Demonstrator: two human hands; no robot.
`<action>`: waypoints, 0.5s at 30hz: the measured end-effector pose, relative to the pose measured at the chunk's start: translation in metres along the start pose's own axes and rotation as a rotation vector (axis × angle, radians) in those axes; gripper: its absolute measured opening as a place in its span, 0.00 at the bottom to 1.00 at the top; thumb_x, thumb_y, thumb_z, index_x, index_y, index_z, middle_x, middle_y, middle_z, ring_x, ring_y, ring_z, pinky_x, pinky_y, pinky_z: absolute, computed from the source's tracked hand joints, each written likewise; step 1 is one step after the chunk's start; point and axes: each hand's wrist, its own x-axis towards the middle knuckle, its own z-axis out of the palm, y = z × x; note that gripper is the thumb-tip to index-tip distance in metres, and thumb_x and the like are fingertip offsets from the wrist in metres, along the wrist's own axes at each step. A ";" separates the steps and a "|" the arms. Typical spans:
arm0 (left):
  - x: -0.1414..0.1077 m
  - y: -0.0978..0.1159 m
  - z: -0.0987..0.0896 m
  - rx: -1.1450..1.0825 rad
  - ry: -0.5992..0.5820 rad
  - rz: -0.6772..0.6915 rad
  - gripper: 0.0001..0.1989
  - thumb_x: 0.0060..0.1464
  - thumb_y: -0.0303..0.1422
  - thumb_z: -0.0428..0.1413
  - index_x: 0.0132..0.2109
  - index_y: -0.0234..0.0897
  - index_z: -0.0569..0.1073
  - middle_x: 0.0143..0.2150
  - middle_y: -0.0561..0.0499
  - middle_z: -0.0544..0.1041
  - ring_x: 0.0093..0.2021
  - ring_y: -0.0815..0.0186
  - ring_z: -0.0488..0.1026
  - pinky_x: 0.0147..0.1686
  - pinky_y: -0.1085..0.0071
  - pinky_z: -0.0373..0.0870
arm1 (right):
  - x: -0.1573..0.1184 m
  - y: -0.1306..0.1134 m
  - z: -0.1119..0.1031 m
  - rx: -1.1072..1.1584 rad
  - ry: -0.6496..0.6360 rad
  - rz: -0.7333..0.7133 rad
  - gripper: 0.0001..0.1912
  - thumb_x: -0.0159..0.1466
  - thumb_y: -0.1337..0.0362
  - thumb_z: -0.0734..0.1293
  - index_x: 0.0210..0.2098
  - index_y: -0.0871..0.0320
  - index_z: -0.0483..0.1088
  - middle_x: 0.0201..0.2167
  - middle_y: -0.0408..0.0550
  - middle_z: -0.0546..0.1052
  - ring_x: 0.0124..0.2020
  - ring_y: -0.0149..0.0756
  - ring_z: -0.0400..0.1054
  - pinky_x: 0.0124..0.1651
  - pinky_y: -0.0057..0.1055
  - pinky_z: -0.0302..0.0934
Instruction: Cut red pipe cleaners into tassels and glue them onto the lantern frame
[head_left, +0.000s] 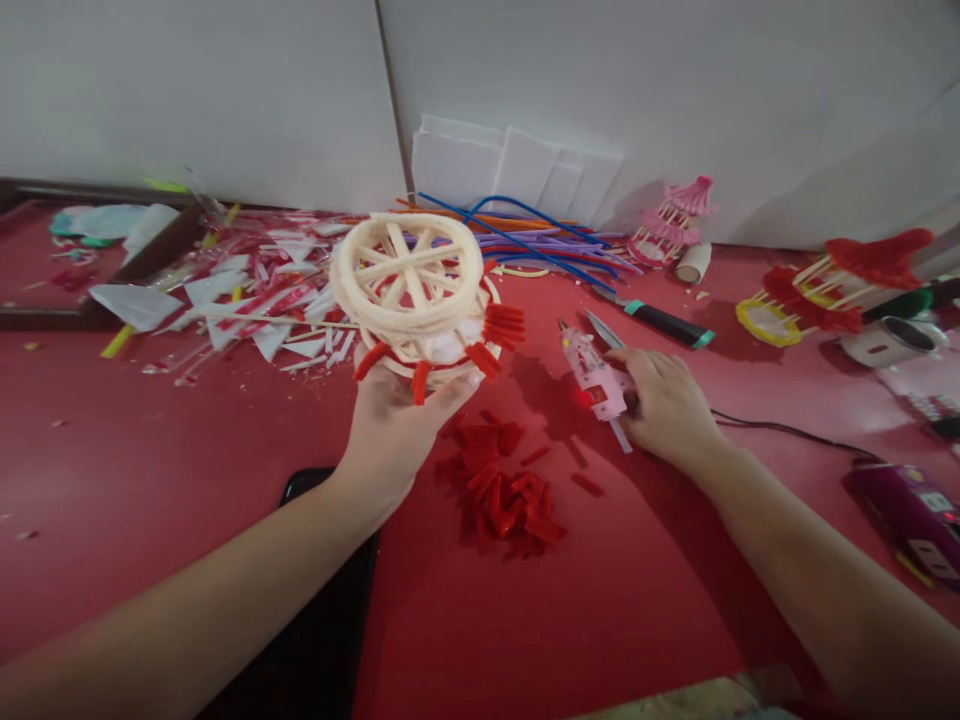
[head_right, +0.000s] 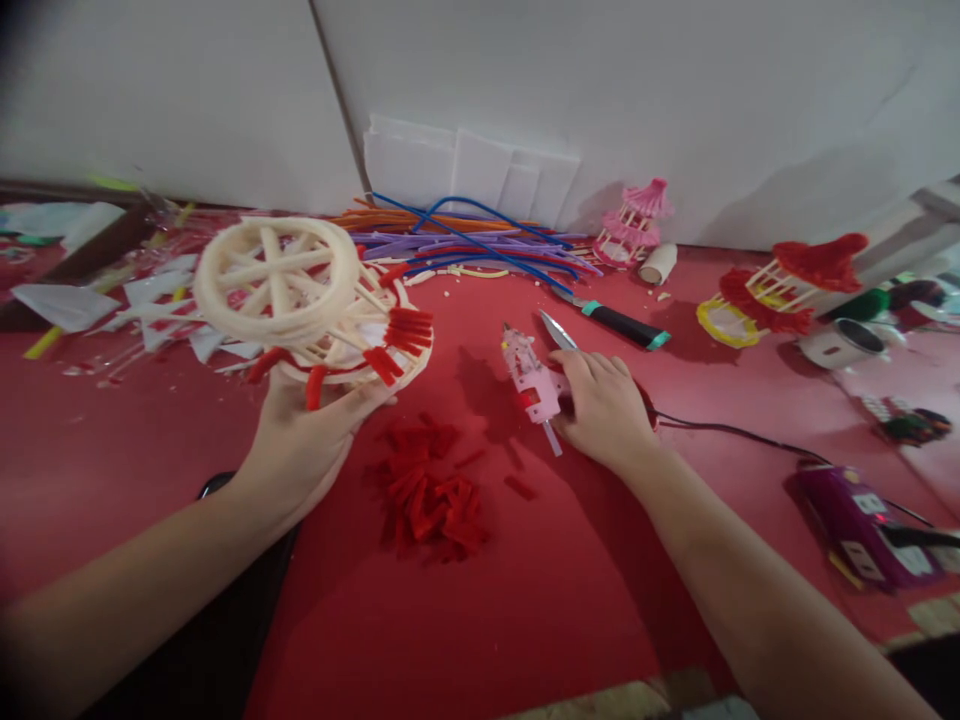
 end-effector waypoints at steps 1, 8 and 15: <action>0.000 0.000 0.000 -0.006 -0.002 0.004 0.25 0.48 0.31 0.66 0.54 0.46 0.73 0.49 0.49 0.80 0.53 0.53 0.76 0.59 0.54 0.73 | 0.001 0.007 0.000 -0.008 0.000 0.005 0.23 0.56 0.65 0.64 0.51 0.61 0.66 0.45 0.61 0.78 0.45 0.56 0.72 0.46 0.48 0.62; 0.000 0.002 0.001 0.014 -0.020 0.015 0.20 0.49 0.32 0.65 0.51 0.43 0.75 0.48 0.47 0.80 0.54 0.51 0.75 0.59 0.54 0.73 | 0.001 0.029 -0.013 0.073 -0.061 -0.104 0.27 0.52 0.74 0.60 0.53 0.60 0.64 0.48 0.59 0.76 0.50 0.53 0.70 0.51 0.49 0.60; 0.000 0.000 0.000 -0.008 -0.040 0.050 0.09 0.49 0.30 0.66 0.39 0.43 0.77 0.43 0.50 0.80 0.54 0.52 0.75 0.63 0.51 0.67 | -0.003 0.004 -0.025 0.070 -0.173 -0.180 0.29 0.53 0.78 0.58 0.52 0.58 0.71 0.45 0.55 0.74 0.48 0.49 0.66 0.50 0.48 0.59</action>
